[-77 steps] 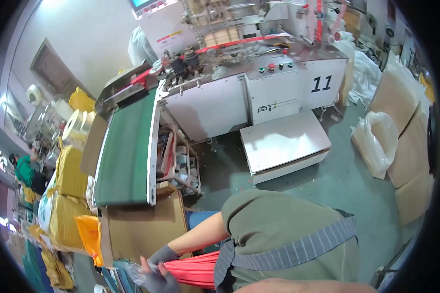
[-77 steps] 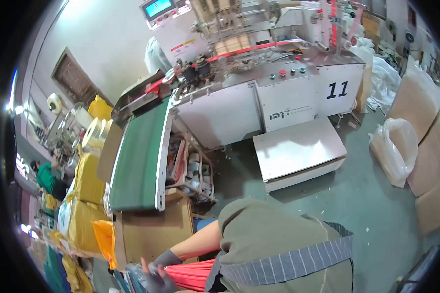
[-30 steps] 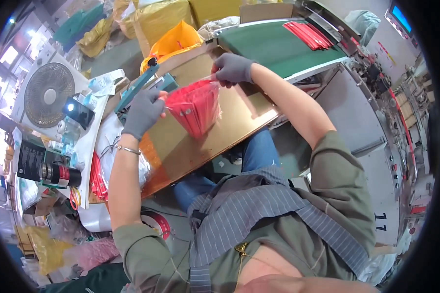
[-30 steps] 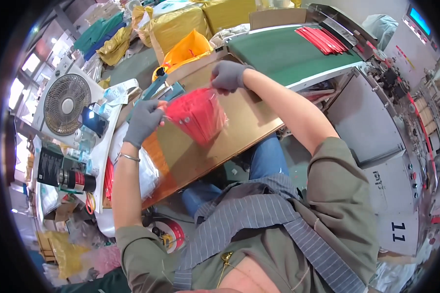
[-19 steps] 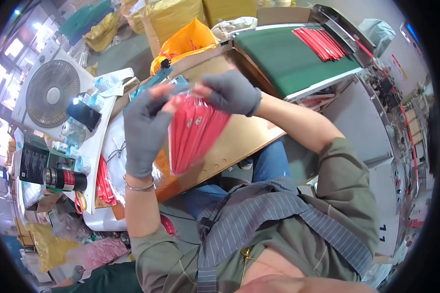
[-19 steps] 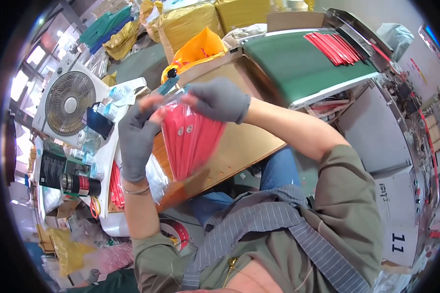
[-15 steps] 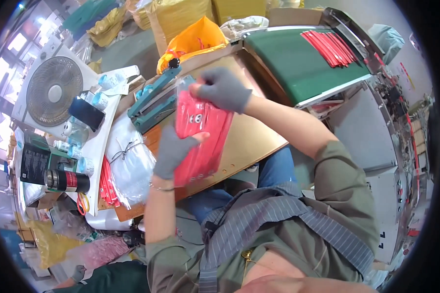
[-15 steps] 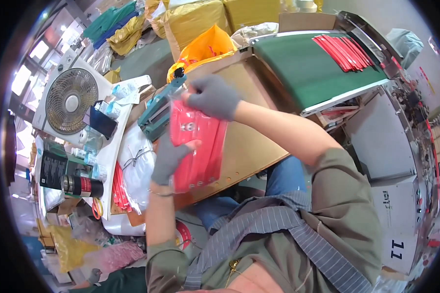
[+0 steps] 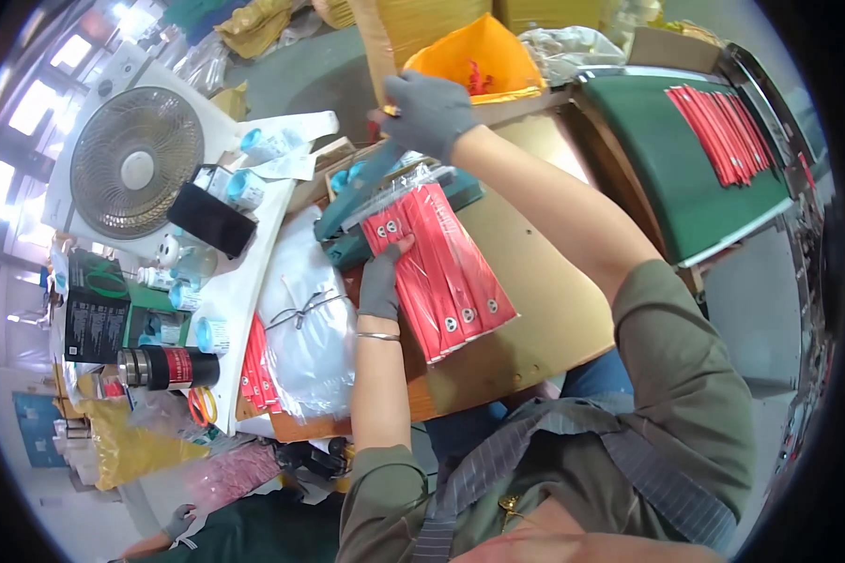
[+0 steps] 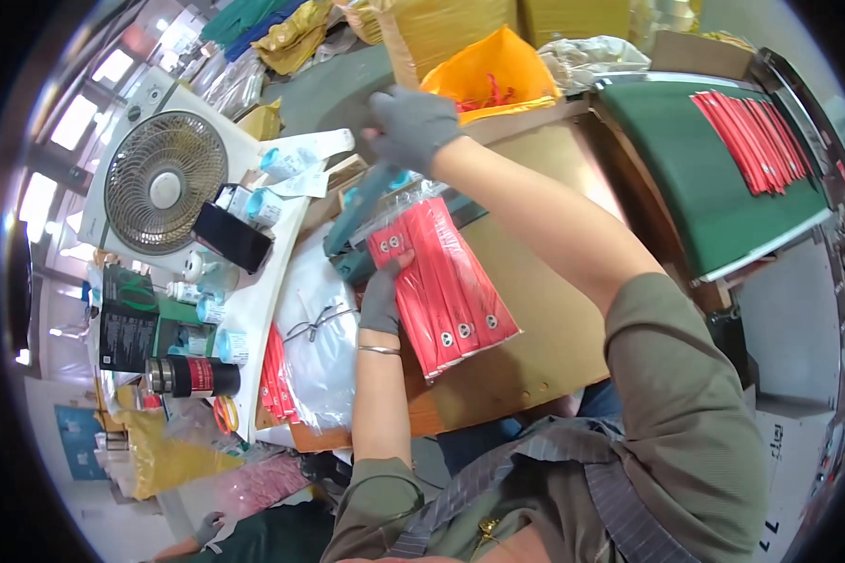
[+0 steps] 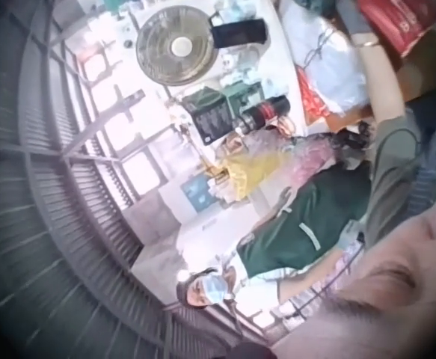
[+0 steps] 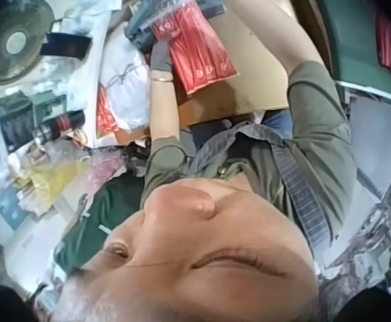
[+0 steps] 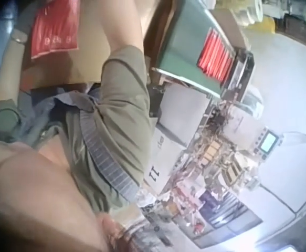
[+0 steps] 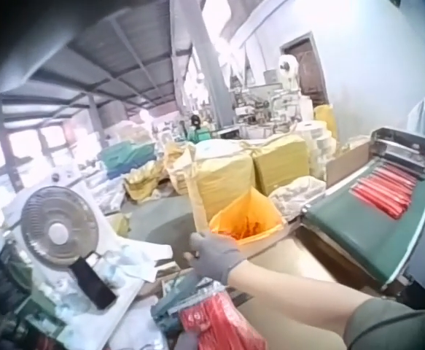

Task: Packing and sealing pink plastic items into plastic bags at a workstation.

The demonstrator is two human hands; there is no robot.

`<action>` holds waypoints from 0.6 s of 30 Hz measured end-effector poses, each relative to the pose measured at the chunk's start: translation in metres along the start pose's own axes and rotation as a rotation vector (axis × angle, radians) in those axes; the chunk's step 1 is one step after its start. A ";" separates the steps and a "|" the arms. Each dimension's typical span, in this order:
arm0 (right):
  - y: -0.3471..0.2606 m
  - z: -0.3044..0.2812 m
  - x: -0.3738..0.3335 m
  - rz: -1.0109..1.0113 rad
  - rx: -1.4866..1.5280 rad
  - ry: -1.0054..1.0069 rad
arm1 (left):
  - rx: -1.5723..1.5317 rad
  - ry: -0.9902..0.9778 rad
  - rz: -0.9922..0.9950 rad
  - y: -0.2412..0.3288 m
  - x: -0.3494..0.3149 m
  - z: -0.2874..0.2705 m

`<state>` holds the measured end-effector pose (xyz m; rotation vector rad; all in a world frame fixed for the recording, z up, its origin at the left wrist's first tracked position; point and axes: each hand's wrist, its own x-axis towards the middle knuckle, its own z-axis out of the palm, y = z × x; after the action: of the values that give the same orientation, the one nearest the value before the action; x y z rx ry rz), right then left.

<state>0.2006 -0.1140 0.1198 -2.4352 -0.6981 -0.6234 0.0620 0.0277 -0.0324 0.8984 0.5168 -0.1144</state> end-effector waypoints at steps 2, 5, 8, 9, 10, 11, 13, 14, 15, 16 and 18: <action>0.044 0.036 -0.016 0.055 -0.129 -0.130 | 0.104 0.028 -0.005 0.001 0.012 -0.011; 0.074 0.066 -0.041 0.145 -0.039 -0.141 | 0.166 0.032 0.085 0.001 -0.001 -0.001; 0.074 0.075 -0.037 0.166 -0.025 -0.179 | 0.244 0.106 0.093 -0.004 0.001 -0.009; 0.072 0.075 -0.039 0.169 -0.024 -0.181 | 0.267 0.133 0.107 -0.006 0.002 -0.013; 0.069 0.073 -0.042 0.171 -0.026 -0.153 | 0.265 0.135 0.109 -0.008 0.004 -0.016; 0.067 0.072 -0.043 0.173 -0.028 -0.123 | 0.295 0.126 0.137 -0.010 0.005 -0.020; 0.071 0.072 -0.043 0.164 -0.018 -0.114 | 0.299 0.120 0.136 -0.010 0.005 -0.016; 0.074 0.071 -0.044 0.159 -0.011 -0.106 | 0.303 0.112 0.142 -0.010 0.005 -0.013; 0.075 0.070 -0.045 0.160 -0.013 -0.093 | 0.300 0.122 0.142 -0.011 0.005 -0.010; 0.075 0.071 -0.046 0.186 -0.015 -0.109 | 0.298 0.131 0.144 -0.012 0.006 -0.008; 0.067 0.063 -0.047 0.208 -0.009 -0.115 | 0.296 0.104 0.167 -0.012 0.007 -0.014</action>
<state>0.2218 -0.1419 0.0223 -2.5250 -0.4785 -0.4077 0.0591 0.0323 -0.0513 1.2378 0.5266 0.0091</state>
